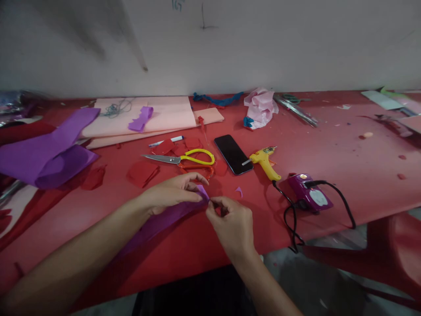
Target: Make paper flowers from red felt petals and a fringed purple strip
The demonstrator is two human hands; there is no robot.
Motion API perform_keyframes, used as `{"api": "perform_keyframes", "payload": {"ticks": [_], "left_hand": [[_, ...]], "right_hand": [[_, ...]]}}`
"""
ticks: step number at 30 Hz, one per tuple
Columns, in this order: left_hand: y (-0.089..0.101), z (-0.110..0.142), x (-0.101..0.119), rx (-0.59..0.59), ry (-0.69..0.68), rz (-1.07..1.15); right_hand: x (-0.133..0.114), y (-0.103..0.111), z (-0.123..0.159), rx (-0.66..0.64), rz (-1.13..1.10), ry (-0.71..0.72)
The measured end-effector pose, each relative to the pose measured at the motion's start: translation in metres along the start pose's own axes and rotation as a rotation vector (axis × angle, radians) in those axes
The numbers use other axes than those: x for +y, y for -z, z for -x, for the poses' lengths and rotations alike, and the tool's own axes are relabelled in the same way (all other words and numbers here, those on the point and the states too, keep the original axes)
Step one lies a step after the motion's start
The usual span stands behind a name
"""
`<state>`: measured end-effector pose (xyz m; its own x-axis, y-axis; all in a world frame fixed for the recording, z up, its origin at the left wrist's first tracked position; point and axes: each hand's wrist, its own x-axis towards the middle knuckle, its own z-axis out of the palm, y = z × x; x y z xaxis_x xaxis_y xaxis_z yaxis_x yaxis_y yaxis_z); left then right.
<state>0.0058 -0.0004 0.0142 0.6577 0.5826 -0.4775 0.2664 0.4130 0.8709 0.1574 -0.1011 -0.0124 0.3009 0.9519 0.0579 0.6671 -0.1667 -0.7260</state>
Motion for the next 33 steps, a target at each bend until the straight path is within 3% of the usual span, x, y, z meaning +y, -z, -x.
{"api": "perform_keyframes", "payload": {"ticks": [4,8,12,15,20,23,33], "left_hand": [[0.0,-0.002,-0.004,-0.016,0.006,0.015],[-0.002,-0.002,-0.006,0.057,0.013,0.022],[-0.004,-0.004,-0.008,0.111,0.013,0.007],[-0.004,-0.004,-0.008,0.096,0.001,0.015],[-0.002,-0.003,-0.007,0.094,-0.039,-0.023],[-0.001,-0.003,-0.008,0.087,-0.046,-0.018],[-0.001,-0.003,-0.007,0.102,-0.014,0.007]], "right_hand": [[0.0,-0.001,0.003,0.132,0.249,0.233],[-0.003,-0.003,0.007,0.242,0.481,0.48],[-0.005,-0.006,0.011,0.266,0.52,0.536],[-0.007,-0.005,0.011,0.216,0.345,0.435],[-0.009,0.007,0.005,-0.047,-0.136,-0.017],[-0.005,0.008,0.001,-0.18,-0.348,-0.18],[-0.007,-0.002,0.002,-0.159,-0.471,-0.236]]}}
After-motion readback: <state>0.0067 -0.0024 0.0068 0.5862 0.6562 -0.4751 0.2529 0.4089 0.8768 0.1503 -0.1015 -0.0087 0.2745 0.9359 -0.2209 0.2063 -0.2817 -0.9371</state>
